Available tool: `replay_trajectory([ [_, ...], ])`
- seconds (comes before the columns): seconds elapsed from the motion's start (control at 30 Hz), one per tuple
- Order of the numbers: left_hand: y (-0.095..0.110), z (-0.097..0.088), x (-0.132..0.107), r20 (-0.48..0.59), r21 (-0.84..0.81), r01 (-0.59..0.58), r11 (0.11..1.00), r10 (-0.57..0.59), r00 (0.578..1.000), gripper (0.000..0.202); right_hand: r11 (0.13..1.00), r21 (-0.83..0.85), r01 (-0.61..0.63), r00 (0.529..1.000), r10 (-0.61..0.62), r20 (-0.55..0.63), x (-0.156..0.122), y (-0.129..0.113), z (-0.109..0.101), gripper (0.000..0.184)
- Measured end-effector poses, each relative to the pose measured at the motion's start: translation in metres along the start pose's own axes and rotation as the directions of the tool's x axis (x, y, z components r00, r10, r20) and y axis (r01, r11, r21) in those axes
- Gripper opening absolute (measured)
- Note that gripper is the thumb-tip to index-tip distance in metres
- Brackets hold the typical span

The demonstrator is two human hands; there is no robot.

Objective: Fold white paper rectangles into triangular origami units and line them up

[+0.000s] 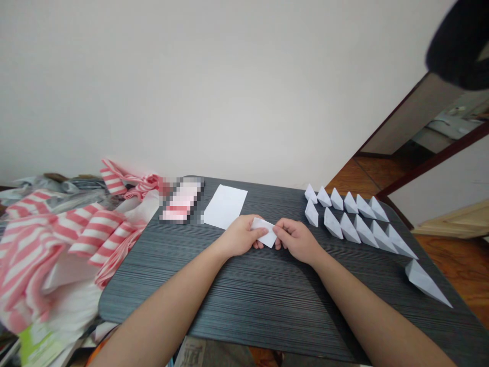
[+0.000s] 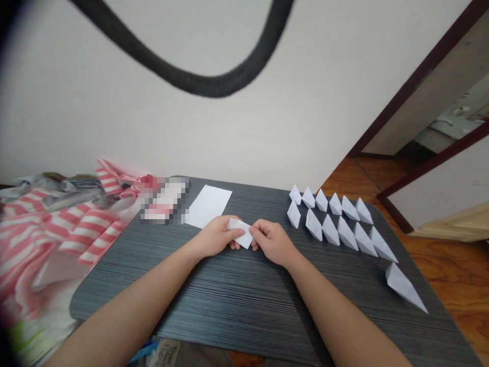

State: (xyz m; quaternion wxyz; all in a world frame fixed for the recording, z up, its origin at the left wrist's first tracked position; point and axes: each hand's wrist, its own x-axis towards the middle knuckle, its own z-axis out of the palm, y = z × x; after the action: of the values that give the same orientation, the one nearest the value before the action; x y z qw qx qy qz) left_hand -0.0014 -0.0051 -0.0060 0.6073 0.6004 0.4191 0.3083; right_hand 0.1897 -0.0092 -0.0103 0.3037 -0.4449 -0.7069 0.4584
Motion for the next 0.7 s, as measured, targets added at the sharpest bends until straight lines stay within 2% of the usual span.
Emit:
replay_trajectory([
  [0.3,0.0,0.0007,-0.0007,-0.015,0.01,-0.005,1.0,0.005,1.0,0.025,0.997,0.074,-0.024,0.999,0.026,-0.029,0.0008,0.0012,-0.0005,0.024],
  [0.6,-0.001,0.0005,-0.0022,-0.006,0.0,0.025,1.0,-0.025,1.0,0.027,0.998,0.05,-0.034,0.998,0.036,-0.041,0.0014,0.002,-0.0016,0.025],
  [0.7,0.0003,0.0005,-0.0012,-0.017,-0.026,-0.001,1.0,0.0,1.0,0.029,0.996,0.08,-0.039,0.998,0.042,-0.039,0.0012,0.0017,-0.0013,0.025],
])
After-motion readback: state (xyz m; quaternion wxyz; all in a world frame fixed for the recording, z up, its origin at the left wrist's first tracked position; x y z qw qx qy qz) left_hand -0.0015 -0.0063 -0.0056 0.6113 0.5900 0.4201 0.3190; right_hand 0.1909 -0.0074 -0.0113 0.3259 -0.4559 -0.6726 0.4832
